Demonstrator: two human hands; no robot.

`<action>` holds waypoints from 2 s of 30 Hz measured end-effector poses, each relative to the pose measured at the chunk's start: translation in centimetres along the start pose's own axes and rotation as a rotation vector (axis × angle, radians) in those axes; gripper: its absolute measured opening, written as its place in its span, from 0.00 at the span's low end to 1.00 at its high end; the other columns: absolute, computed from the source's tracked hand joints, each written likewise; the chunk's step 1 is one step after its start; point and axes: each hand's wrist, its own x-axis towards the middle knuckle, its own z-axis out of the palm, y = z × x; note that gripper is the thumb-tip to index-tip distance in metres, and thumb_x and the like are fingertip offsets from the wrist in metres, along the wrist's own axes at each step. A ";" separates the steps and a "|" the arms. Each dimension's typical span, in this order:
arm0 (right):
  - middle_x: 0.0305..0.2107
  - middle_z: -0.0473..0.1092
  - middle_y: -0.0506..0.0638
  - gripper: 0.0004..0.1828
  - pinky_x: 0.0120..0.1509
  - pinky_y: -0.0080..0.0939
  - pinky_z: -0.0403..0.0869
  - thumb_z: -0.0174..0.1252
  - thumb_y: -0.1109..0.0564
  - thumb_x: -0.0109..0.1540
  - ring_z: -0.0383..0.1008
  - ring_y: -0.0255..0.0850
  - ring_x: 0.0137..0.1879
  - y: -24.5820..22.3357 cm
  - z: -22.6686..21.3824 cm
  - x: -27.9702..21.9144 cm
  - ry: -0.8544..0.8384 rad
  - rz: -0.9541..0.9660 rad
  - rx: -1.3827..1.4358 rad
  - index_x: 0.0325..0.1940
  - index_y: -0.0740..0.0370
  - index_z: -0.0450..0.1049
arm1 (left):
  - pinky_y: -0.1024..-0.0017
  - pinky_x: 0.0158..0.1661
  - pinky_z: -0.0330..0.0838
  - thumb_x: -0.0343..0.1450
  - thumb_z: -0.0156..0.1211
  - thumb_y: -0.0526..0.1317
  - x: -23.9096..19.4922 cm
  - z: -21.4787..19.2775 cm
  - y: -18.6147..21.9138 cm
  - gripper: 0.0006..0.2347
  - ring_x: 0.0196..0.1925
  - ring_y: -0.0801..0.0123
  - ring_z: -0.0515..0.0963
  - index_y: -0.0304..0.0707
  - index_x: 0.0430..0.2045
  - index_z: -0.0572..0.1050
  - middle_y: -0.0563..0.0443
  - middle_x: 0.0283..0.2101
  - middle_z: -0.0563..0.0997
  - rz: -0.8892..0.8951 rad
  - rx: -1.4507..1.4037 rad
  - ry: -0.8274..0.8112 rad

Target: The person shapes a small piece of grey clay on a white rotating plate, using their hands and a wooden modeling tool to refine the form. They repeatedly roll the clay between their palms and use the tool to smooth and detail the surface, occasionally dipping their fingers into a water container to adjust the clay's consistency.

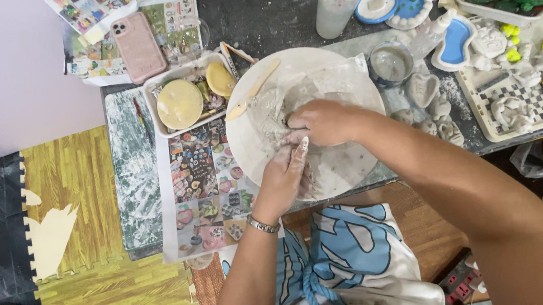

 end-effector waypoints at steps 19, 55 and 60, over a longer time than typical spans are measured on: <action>0.40 0.75 0.60 0.14 0.50 0.56 0.71 0.52 0.52 0.64 0.73 0.60 0.48 -1.4 0.0 -2.0 0.285 0.044 0.113 0.45 0.61 0.77 | 0.75 0.20 0.70 0.78 0.47 0.48 0.3 -0.8 -1.0 0.15 0.19 0.76 0.76 0.34 0.32 0.72 0.55 0.24 0.74 -0.134 -0.222 -0.042; 0.48 0.72 0.60 0.13 0.66 0.58 0.68 0.60 0.54 0.64 0.70 0.62 0.60 -7.2 -0.2 -5.8 0.525 -0.089 -0.121 0.50 0.61 0.76 | 0.61 0.56 0.76 0.82 0.42 0.42 -0.4 3.9 -0.9 0.11 0.51 0.63 0.79 0.34 0.48 0.71 0.48 0.48 0.78 -0.096 -1.602 0.035; 0.47 0.70 0.58 0.14 0.64 0.57 0.67 0.63 0.54 0.61 0.69 0.60 0.57 -8.8 0.1 -6.3 0.555 -0.074 0.052 0.49 0.60 0.76 | 0.69 0.53 0.75 0.82 0.38 0.47 -0.6 4.1 -1.4 0.16 0.50 0.67 0.80 0.35 0.49 0.72 0.48 0.48 0.79 -0.109 -1.616 -0.007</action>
